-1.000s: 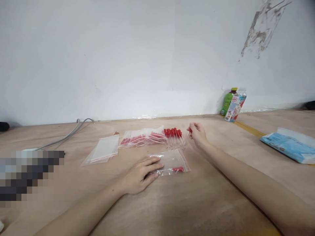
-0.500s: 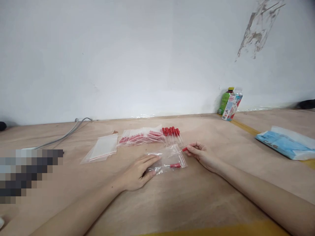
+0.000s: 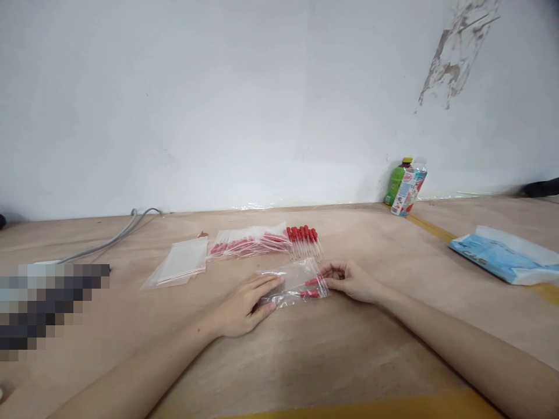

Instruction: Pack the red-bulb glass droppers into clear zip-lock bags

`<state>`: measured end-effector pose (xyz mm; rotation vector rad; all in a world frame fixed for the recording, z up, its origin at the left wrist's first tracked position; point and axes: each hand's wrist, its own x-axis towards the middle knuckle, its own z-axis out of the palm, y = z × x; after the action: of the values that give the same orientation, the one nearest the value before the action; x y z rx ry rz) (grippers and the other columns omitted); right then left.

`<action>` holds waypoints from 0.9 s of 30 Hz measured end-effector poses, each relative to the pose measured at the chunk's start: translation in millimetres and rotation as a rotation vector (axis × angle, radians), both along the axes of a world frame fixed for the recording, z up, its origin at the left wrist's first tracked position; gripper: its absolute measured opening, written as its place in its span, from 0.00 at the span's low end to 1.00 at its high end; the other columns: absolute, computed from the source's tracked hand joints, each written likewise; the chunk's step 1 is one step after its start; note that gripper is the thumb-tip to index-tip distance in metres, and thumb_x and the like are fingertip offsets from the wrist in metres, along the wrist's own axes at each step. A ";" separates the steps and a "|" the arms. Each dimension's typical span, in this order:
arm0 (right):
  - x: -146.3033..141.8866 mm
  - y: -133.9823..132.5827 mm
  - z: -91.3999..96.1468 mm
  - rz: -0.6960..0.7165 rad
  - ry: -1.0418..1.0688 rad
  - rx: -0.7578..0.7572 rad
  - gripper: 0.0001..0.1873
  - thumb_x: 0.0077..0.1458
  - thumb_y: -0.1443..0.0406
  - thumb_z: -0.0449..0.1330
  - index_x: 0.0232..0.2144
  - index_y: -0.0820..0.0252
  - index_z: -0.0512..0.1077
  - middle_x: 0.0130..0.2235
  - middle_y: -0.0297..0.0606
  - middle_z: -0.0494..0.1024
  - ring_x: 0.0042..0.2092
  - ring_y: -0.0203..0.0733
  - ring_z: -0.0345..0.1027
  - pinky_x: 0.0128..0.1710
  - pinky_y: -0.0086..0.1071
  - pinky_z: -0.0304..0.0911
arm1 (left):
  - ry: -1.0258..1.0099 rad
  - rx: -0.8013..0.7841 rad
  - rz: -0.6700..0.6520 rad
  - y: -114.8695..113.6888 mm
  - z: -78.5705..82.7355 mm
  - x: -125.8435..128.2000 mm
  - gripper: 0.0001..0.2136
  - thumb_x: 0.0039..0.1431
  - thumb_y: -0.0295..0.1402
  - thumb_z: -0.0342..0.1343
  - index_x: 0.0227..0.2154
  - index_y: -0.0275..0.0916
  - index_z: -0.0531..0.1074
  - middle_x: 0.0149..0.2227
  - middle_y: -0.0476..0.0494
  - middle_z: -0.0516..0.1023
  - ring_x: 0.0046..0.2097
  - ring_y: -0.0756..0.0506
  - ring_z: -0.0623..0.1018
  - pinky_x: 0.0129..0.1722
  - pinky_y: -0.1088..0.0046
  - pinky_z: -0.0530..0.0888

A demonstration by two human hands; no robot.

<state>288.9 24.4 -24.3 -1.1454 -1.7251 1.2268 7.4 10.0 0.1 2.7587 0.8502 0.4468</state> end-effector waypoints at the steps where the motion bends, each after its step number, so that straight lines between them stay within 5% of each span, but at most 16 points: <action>1: -2.1 0.2 -0.8 -0.021 -0.019 0.029 0.15 0.41 0.58 0.62 0.29 0.64 0.70 0.22 0.30 0.68 0.23 0.29 0.57 0.24 0.26 0.53 | 0.000 0.002 0.000 0.0 -0.1 0.1 0.21 0.61 0.35 0.43 0.57 0.43 0.52 0.57 0.44 0.58 0.57 0.44 0.59 0.56 0.61 0.57; 4: -9.1 0.0 -3.2 -0.060 -0.083 0.127 0.13 0.41 0.58 0.62 0.24 0.63 0.71 0.19 0.29 0.64 0.22 0.29 0.53 0.21 0.25 0.49 | -0.003 0.005 0.003 0.1 -0.7 -0.1 0.21 0.61 0.35 0.43 0.57 0.44 0.52 0.57 0.44 0.58 0.57 0.43 0.59 0.56 0.60 0.58; 8: -14.1 -2.5 -0.5 0.044 -0.069 0.284 0.12 0.44 0.58 0.59 0.22 0.62 0.72 0.28 0.35 0.69 0.31 0.34 0.61 0.30 0.28 0.57 | 0.014 -0.003 0.012 1.2 -3.1 -1.4 0.20 0.62 0.35 0.43 0.57 0.44 0.53 0.58 0.45 0.57 0.58 0.43 0.58 0.56 0.60 0.57; 11: -8.6 0.9 2.6 0.080 -0.090 0.206 0.13 0.45 0.57 0.58 0.24 0.62 0.73 0.30 0.35 0.71 0.31 0.35 0.63 0.32 0.29 0.59 | 0.039 0.001 0.021 2.8 -5.2 -2.4 0.19 0.62 0.36 0.42 0.56 0.44 0.55 0.58 0.45 0.56 0.59 0.43 0.57 0.57 0.60 0.56; 14: 2.6 17.8 1.2 -0.158 -0.099 0.116 0.14 0.44 0.57 0.58 0.29 0.62 0.73 0.27 0.35 0.73 0.28 0.35 0.64 0.29 0.28 0.59 | 0.062 -0.006 0.016 4.4 -5.6 -2.2 0.20 0.62 0.37 0.41 0.57 0.44 0.54 0.59 0.45 0.55 0.59 0.44 0.56 0.57 0.61 0.56; 19: 16.1 70.2 -7.4 -0.605 -0.128 0.200 0.14 0.43 0.59 0.57 0.31 0.63 0.72 0.32 0.39 0.75 0.31 0.36 0.67 0.31 0.27 0.61 | 0.106 -0.003 0.002 4.5 -3.4 -1.0 0.20 0.63 0.38 0.40 0.57 0.45 0.52 0.60 0.45 0.53 0.60 0.44 0.55 0.58 0.59 0.53; 27: 10.8 127.0 -12.0 -0.639 -0.215 0.127 0.14 0.38 0.59 0.61 0.27 0.63 0.72 0.28 0.39 0.76 0.31 0.39 0.68 0.31 0.29 0.61 | 0.136 0.027 0.000 3.0 -3.9 -1.6 0.20 0.63 0.38 0.39 0.58 0.45 0.50 0.60 0.45 0.53 0.60 0.44 0.54 0.58 0.58 0.53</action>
<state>299.7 151.4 -36.3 -1.6254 -1.3839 0.6126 5.7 13.0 -3.8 2.8405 0.8802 0.2754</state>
